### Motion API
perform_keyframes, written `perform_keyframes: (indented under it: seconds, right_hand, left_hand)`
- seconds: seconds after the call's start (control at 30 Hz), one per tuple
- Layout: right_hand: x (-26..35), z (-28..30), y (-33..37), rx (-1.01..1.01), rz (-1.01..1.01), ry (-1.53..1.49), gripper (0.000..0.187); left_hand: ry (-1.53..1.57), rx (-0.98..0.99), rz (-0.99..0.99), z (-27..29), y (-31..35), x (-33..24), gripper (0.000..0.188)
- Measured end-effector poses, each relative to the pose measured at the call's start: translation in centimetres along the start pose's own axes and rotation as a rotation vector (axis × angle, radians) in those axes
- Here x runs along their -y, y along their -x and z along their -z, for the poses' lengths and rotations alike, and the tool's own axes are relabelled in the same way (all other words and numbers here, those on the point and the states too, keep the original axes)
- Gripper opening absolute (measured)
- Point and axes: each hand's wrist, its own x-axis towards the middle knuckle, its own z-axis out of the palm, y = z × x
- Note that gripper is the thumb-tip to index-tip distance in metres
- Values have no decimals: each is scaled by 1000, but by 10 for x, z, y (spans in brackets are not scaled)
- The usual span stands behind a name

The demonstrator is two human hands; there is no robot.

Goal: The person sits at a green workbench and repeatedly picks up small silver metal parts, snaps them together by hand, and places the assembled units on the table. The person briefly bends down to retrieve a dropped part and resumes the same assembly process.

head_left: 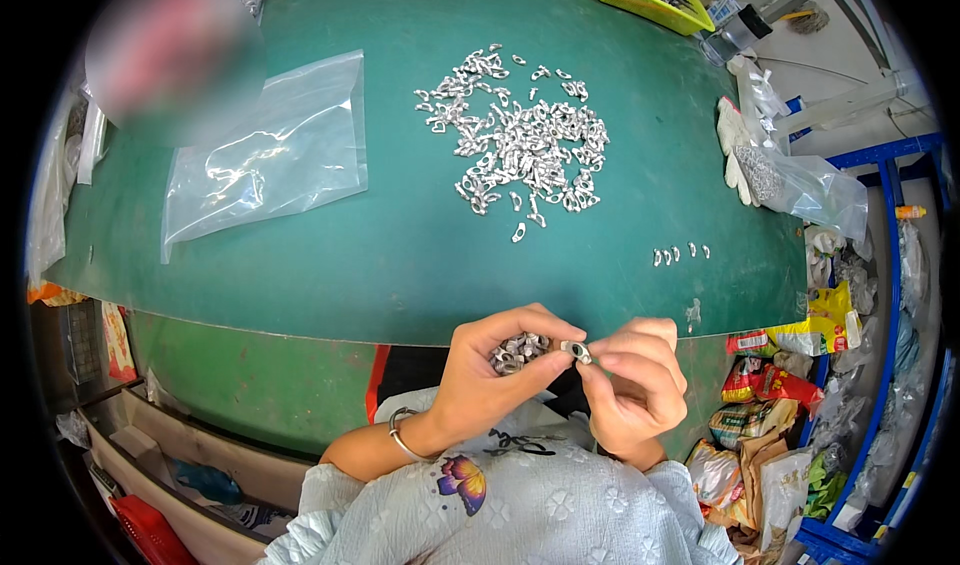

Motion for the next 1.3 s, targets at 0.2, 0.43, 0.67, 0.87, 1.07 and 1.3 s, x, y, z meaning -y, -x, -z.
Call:
perform_keyframes:
  seconds: [0.2,0.43,0.67,0.87,1.07,1.3]
  right_hand:
    - [2,-1,-2,-32,-49,-9,32]
    - [2,0,-3,6,-46,20,29]
    - [2,-1,-3,-14,-25,19,28]
    - [-2,-3,-1,-44,-34,32,27]
    - [-6,-3,-2,-22,-61,8,26]
    - [-9,-4,-2,-19,-158,-29,24]
  left_hand:
    - [25,12,37,1,0,1,15]
    - [63,14,21,1,0,2,15]
    - [-16,19,-47,1,-1,3,17]
    - [-88,0,-63,1,-2,5,18]
    - [176,-14,144,1,-2,6,15]
    - [425,74,221,4,-4,15,14]
